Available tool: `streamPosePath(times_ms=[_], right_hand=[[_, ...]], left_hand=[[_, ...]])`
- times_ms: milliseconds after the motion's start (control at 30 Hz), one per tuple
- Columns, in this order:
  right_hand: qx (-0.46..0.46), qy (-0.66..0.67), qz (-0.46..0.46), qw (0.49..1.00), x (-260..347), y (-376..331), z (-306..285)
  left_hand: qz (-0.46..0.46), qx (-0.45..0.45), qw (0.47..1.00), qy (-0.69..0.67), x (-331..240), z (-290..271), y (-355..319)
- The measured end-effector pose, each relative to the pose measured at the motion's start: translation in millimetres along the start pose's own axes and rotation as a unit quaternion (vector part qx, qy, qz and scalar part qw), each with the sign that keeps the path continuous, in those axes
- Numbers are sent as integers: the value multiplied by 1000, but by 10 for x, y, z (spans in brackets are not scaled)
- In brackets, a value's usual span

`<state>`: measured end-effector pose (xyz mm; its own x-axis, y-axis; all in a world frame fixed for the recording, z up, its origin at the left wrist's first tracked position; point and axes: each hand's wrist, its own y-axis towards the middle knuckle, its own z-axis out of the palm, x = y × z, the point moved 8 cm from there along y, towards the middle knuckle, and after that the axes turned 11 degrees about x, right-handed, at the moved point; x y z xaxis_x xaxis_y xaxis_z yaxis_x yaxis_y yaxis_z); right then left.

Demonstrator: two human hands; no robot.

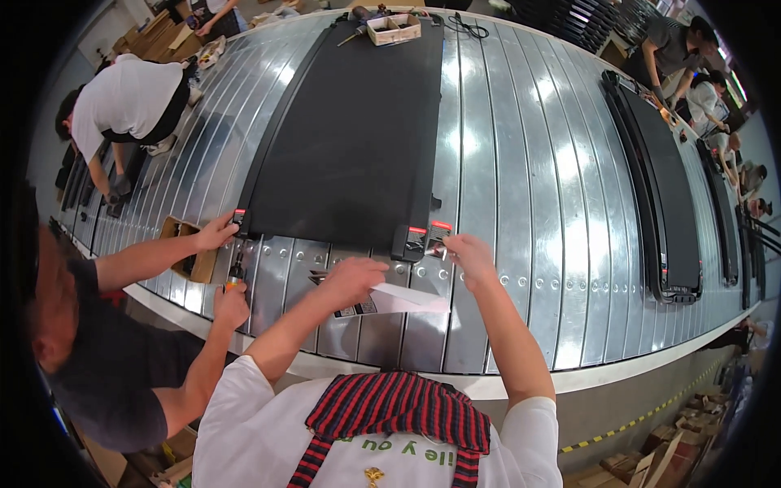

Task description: Applying warning labels and QR code stickers to treadmills on an assembly line.

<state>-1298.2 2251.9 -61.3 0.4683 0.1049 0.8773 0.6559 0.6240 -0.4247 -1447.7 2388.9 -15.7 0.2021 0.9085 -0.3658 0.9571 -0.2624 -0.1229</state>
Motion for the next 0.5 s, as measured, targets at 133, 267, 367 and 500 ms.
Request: streamPosePath(times_ms=[133, 267, 367, 500], right_hand=[[16, -1, 14, 1000, -41, 483, 145], [7, -1, 35, 999, -101, 792, 180], [-1, 13, 54, 998, -138, 878, 154], [54, -3, 76, 996, -202, 1019, 195]], left_hand=[[-2, 3, 1000, 4, 194, -140, 232], [17, -17, 998, 50, 297, -188, 448], [13, -6, 999, 46, 352, -164, 591], [19, -21, 999, 45, 431, -100, 627]])
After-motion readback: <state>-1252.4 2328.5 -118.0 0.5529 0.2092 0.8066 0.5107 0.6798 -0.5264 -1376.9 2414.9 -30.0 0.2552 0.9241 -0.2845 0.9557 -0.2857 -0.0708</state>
